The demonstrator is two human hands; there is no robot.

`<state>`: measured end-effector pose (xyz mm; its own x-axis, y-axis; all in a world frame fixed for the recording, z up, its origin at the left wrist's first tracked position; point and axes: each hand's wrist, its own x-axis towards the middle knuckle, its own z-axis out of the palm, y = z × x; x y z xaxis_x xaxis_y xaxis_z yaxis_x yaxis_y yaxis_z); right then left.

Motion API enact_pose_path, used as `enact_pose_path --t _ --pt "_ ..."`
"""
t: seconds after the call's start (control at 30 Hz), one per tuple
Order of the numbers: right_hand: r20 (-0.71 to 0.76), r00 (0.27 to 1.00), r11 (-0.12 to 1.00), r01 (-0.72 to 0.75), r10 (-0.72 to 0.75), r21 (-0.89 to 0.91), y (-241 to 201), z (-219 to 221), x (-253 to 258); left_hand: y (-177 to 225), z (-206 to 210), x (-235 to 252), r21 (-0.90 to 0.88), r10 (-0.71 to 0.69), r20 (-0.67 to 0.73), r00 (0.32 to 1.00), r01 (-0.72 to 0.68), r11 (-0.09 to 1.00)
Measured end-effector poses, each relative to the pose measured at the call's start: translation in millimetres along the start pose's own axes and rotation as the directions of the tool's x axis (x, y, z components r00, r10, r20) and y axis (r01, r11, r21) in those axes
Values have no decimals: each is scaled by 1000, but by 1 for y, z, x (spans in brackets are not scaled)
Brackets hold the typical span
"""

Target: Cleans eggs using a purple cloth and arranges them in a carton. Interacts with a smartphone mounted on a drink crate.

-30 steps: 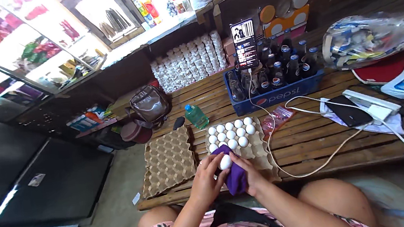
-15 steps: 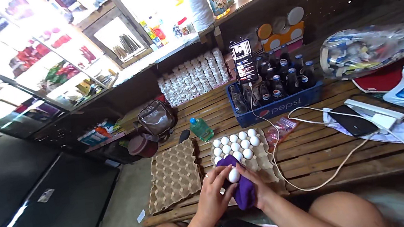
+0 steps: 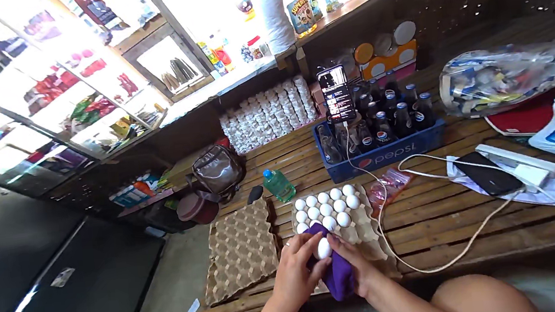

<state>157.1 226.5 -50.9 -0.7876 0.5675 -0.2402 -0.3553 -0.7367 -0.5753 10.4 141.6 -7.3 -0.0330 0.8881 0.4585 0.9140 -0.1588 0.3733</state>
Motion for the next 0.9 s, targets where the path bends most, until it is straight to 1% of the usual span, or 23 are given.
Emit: enact_pose_path --t 0.1,0.23,0.37,0.43,0.5,0.57,0.67,0.73,0.9 --pt "-19 1000 1000 7 -7 -8 1 0 2 -1 1 1 -3 -6 5 1000 6 1000" --pt "10 1000 999 -18 17 40 2 -2 1 -3 3 6 21 67 -16 998 -67 998" --pt "-32 998 995 -49 52 84 -6 2 -2 -6 4 18 21 127 17 992 -127 992" --pt "6 999 986 -48 48 162 -5 -3 2 -8 3 27 12 162 66 985 -163 987" --pt "102 994 966 -48 23 252 -3 -10 9 -8 -4 42 -3 191 158 969 -193 981" --pt "140 990 964 -26 -11 265 -3 -15 14 -4 -15 65 -17 205 211 956 -206 978" --pt "39 998 960 39 -51 276 -9 -11 17 0 -27 115 15 231 190 954 -238 971" --pt "-11 998 966 59 -58 252 -10 -11 18 1 -28 151 92 230 170 958 -248 964" --pt "-52 998 984 55 -47 170 -8 -10 16 -12 -5 233 322 206 144 968 -242 915"
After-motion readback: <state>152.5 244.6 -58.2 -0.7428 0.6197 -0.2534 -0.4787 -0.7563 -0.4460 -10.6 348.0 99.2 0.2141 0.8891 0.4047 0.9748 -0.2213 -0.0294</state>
